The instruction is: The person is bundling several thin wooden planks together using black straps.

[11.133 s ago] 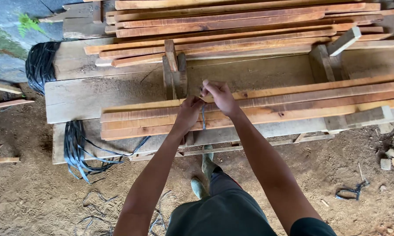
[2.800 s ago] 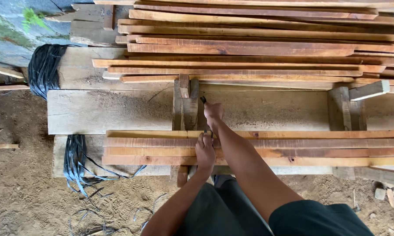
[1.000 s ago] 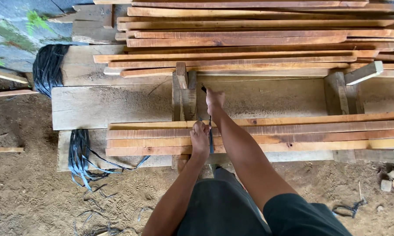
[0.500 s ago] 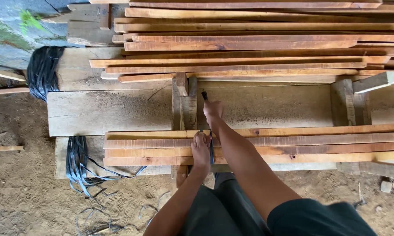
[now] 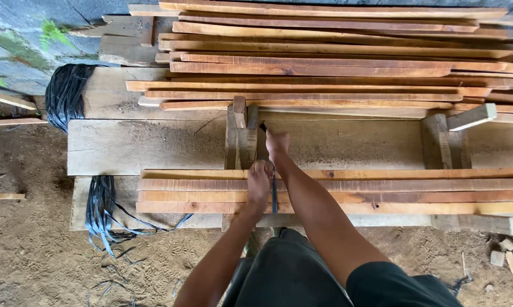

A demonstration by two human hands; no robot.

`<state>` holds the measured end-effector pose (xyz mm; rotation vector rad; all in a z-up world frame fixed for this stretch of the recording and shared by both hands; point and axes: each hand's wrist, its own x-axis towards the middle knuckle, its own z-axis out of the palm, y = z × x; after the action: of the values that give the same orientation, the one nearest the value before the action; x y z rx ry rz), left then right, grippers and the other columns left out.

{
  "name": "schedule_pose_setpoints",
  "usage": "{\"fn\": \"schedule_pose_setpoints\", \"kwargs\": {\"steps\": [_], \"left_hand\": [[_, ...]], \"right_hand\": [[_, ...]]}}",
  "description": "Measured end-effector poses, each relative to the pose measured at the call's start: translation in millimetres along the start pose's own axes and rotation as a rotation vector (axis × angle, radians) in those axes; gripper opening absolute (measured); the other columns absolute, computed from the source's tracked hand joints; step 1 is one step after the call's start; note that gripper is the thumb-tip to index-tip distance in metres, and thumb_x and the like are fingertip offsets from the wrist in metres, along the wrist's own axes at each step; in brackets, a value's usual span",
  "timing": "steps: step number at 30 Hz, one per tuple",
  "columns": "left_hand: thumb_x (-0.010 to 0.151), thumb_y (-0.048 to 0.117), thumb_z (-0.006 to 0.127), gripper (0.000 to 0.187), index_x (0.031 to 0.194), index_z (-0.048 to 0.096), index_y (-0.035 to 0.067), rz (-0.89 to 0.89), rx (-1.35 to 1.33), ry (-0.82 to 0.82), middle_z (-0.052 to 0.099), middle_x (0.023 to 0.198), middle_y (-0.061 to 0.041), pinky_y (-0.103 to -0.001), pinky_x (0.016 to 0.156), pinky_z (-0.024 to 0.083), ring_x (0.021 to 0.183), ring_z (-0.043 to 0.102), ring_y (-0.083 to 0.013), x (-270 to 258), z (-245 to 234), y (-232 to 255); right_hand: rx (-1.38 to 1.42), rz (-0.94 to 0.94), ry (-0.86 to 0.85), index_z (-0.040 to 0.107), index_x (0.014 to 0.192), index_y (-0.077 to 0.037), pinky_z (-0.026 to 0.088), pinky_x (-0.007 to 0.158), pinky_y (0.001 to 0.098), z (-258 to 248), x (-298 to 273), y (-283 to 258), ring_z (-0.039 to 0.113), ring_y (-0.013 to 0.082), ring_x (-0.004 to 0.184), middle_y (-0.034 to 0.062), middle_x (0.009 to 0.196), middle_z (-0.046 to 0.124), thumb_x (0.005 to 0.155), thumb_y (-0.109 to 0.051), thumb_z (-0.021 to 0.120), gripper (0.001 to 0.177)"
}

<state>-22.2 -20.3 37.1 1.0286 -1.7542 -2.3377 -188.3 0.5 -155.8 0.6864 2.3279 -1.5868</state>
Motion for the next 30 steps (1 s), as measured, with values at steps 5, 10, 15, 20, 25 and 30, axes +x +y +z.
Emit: {"fn": "schedule_pose_setpoints", "kwargs": {"steps": [5, 10, 15, 20, 25, 30], "left_hand": [[0.103, 0.042, 0.034, 0.037, 0.075, 0.045, 0.020, 0.002, 0.314, -0.139, 0.047, 0.068, -0.004, -0.047, 0.064, 0.038, 0.062, 0.043, -0.0169, 18.8, -11.8, -35.8], [0.109, 0.039, 0.028, 0.042, 0.077, 0.045, 0.017, 0.082, 0.372, -0.190, 0.042, 0.068, -0.003, -0.050, 0.062, 0.032, 0.062, 0.038, -0.0161, 12.8, -11.6, -35.5], [0.105, 0.027, 0.035, 0.030, 0.076, 0.033, 0.021, -0.049, 0.141, -0.106, 0.030, 0.070, -0.002, -0.046, 0.066, 0.024, 0.063, 0.025, -0.0163, 3.8, -1.8, -13.3], [0.106, 0.018, 0.042, 0.028, 0.080, 0.031, 0.016, -0.225, -0.415, 0.132, 0.021, 0.070, 0.002, -0.041, 0.090, 0.047, 0.063, 0.029, -0.0172, 9.7, -5.7, -16.6], [0.109, 0.018, 0.041, 0.029, 0.081, 0.034, 0.014, -0.311, -0.553, 0.206, 0.021, 0.071, 0.001, -0.042, 0.092, 0.047, 0.064, 0.033, -0.0179, 13.7, -3.5, -10.4], [0.107, 0.025, 0.042, 0.027, 0.081, 0.037, 0.017, -0.253, -0.297, 0.150, 0.029, 0.071, 0.001, -0.034, 0.073, 0.040, 0.068, 0.036, -0.0147, 4.8, -0.4, -1.2]], "right_hand": [[0.096, -0.103, 0.071, 0.063, 0.068, 0.011, 0.047, 0.067, 0.0471, -27.6, -52.3, -50.1, 0.052, 0.0203, 0.066, 0.0203, 0.058, 0.053, 0.083, -0.019, 0.070, 0.034], [0.119, -0.105, 0.113, 0.061, 0.058, 0.005, 0.049, 0.070, 0.0509, -25.5, -47.2, -48.2, 0.065, 0.0333, 0.064, 0.0212, 0.058, 0.059, 0.079, -0.019, 0.072, 0.034], [0.010, -0.128, 0.124, 0.064, 0.053, -0.002, 0.049, 0.065, 0.0516, -17.7, -26.1, -27.7, 0.066, 0.0389, 0.060, 0.0218, 0.055, 0.059, 0.078, -0.026, 0.071, 0.035], [-0.081, -0.030, 0.010, 0.061, 0.076, 0.000, 0.052, 0.073, 0.0462, -5.9, -16.3, -13.3, 0.064, 0.0305, 0.075, 0.0187, 0.068, 0.061, 0.081, -0.027, 0.071, 0.029], [-0.409, 0.081, -0.222, 0.034, 0.148, 0.016, 0.044, 0.114, 0.0466, 4.7, -9.0, -0.4, 0.056, 0.0401, 0.135, 0.0277, 0.137, 0.059, 0.093, -0.049, 0.061, 0.089], [-0.321, 0.015, -0.009, 0.076, 0.088, 0.008, 0.055, 0.077, 0.0432, 8.7, 19.9, 30.2, 0.076, 0.0340, 0.093, 0.0196, 0.082, 0.075, 0.082, -0.035, 0.073, 0.044]]}}
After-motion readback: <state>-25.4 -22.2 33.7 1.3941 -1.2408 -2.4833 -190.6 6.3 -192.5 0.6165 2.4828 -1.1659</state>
